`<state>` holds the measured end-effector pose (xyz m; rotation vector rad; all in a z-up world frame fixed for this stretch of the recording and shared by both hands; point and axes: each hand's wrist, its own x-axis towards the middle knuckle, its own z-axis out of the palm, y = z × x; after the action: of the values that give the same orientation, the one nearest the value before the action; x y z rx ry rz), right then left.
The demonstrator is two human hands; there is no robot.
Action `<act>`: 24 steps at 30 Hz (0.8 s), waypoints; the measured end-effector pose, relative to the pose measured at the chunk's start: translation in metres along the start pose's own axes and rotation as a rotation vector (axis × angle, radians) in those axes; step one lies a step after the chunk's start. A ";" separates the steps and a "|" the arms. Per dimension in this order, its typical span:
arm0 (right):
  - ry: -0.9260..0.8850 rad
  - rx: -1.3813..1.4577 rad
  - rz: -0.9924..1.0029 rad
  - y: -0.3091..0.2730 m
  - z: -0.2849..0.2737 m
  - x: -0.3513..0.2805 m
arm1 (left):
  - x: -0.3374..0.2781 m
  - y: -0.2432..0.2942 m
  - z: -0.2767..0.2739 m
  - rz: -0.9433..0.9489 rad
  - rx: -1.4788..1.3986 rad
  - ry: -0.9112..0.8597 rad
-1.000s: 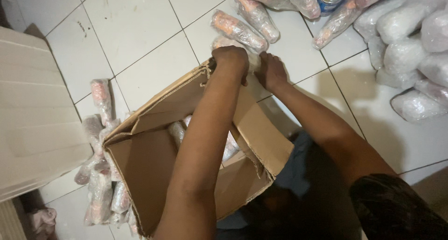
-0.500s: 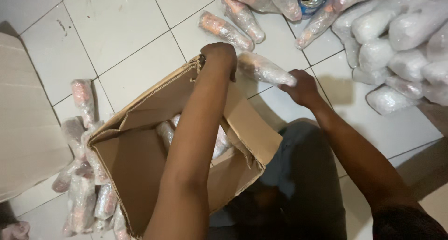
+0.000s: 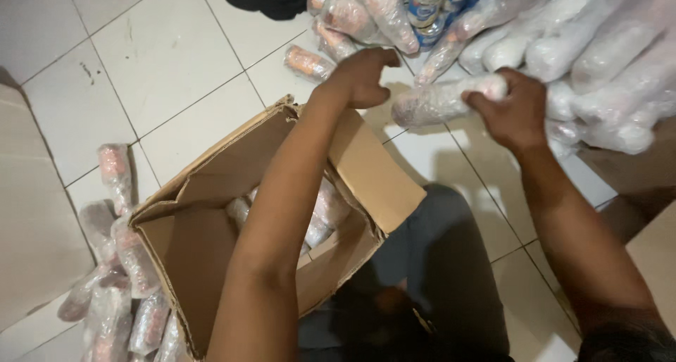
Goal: The person places several bubble-wrapped bottles into a cardboard box by hand.
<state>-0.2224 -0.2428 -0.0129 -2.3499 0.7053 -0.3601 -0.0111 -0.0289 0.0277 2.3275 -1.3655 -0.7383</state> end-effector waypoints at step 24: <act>-0.513 0.746 -0.561 -0.219 -0.065 -0.129 | -0.194 0.089 0.068 0.651 -1.965 0.706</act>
<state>-0.2693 -0.0618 0.1705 -1.7466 -0.3124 -0.1878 -0.1919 0.0969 0.0711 0.3824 -0.3694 -0.4553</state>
